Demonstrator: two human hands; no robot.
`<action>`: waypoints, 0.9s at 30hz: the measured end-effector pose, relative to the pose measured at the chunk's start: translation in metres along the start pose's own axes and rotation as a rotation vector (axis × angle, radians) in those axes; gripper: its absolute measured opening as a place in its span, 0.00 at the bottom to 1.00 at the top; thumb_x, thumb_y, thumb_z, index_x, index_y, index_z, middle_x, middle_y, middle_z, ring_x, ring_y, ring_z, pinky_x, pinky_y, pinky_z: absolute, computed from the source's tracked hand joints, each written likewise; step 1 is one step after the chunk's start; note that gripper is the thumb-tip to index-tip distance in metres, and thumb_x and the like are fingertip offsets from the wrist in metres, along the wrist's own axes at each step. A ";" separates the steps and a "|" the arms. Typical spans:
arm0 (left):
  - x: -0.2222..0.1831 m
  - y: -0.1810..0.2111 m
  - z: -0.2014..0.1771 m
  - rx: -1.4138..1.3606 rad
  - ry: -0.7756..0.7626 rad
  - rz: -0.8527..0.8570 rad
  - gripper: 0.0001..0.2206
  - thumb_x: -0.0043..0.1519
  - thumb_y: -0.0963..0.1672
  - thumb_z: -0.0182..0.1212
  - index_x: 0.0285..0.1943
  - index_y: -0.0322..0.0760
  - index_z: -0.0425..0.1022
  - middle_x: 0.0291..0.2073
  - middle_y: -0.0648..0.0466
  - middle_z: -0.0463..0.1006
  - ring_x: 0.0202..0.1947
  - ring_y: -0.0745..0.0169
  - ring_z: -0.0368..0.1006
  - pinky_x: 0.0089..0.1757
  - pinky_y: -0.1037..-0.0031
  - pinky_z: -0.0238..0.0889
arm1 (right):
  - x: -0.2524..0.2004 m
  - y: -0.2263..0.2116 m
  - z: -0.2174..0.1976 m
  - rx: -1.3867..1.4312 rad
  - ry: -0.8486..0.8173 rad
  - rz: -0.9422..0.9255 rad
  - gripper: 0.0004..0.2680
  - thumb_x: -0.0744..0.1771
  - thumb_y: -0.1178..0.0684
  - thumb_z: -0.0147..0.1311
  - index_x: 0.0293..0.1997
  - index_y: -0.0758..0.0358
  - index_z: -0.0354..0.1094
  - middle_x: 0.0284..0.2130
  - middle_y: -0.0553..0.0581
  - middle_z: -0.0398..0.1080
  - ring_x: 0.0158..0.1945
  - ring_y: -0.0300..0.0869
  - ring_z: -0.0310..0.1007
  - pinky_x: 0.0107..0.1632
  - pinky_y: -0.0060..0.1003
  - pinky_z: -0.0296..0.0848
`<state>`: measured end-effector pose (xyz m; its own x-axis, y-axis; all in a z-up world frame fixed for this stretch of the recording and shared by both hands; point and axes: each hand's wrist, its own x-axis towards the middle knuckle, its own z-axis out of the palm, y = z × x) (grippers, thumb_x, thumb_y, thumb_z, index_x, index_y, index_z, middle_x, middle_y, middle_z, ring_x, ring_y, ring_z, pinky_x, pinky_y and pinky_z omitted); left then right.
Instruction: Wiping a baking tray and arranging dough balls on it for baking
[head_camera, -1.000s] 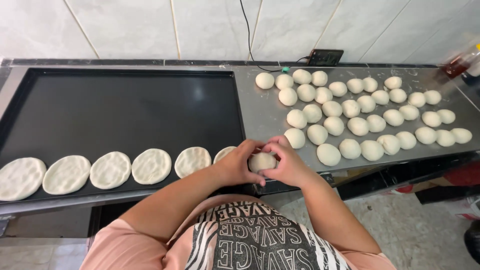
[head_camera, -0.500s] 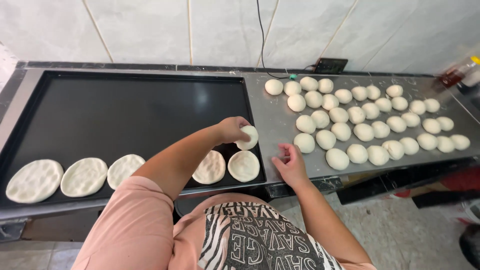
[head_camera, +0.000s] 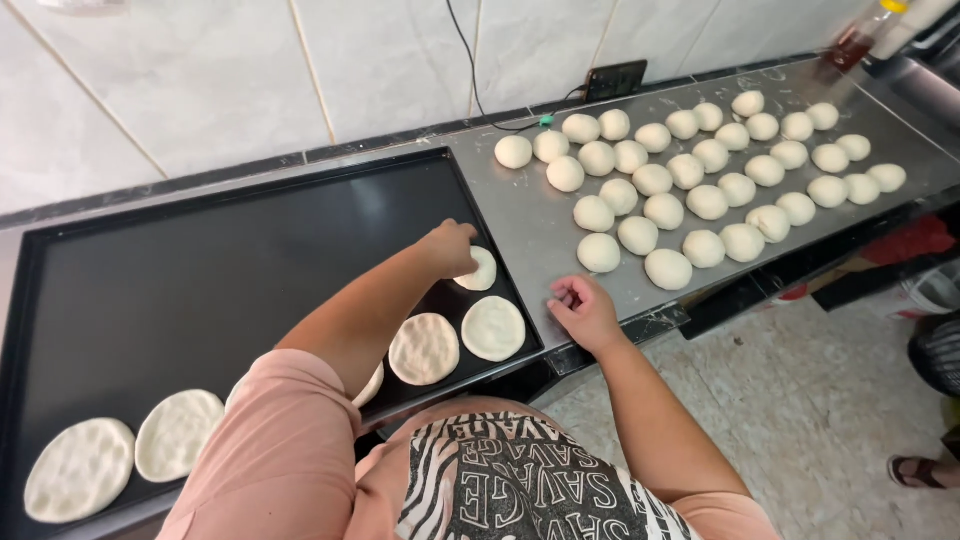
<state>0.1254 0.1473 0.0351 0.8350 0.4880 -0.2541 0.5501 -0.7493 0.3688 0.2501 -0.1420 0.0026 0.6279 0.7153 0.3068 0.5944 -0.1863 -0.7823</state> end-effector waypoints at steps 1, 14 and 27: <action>-0.019 0.008 -0.011 0.000 -0.002 0.007 0.31 0.55 0.53 0.69 0.70 0.55 0.69 0.60 0.50 0.70 0.59 0.46 0.73 0.52 0.53 0.72 | -0.001 0.000 0.000 -0.004 0.005 0.003 0.08 0.60 0.56 0.66 0.40 0.57 0.75 0.30 0.51 0.73 0.33 0.38 0.75 0.35 0.33 0.74; -0.134 0.007 0.007 0.346 0.159 0.455 0.33 0.61 0.62 0.50 0.66 0.42 0.72 0.58 0.53 0.75 0.62 0.57 0.68 0.70 0.64 0.50 | -0.003 0.002 -0.007 0.011 -0.077 -0.061 0.08 0.60 0.56 0.67 0.39 0.55 0.76 0.30 0.50 0.73 0.32 0.39 0.75 0.35 0.33 0.75; -0.113 0.032 0.003 0.338 0.147 0.288 0.47 0.53 0.73 0.43 0.73 0.48 0.66 0.68 0.59 0.68 0.70 0.60 0.62 0.73 0.61 0.43 | 0.001 -0.015 -0.019 -0.008 -0.156 -0.118 0.09 0.59 0.53 0.69 0.38 0.53 0.76 0.26 0.52 0.70 0.30 0.44 0.73 0.35 0.37 0.74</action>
<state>0.0489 0.0663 0.0727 0.9593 0.2786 -0.0460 0.2817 -0.9555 0.0877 0.2515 -0.1511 0.0244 0.4688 0.8279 0.3078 0.6636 -0.1003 -0.7413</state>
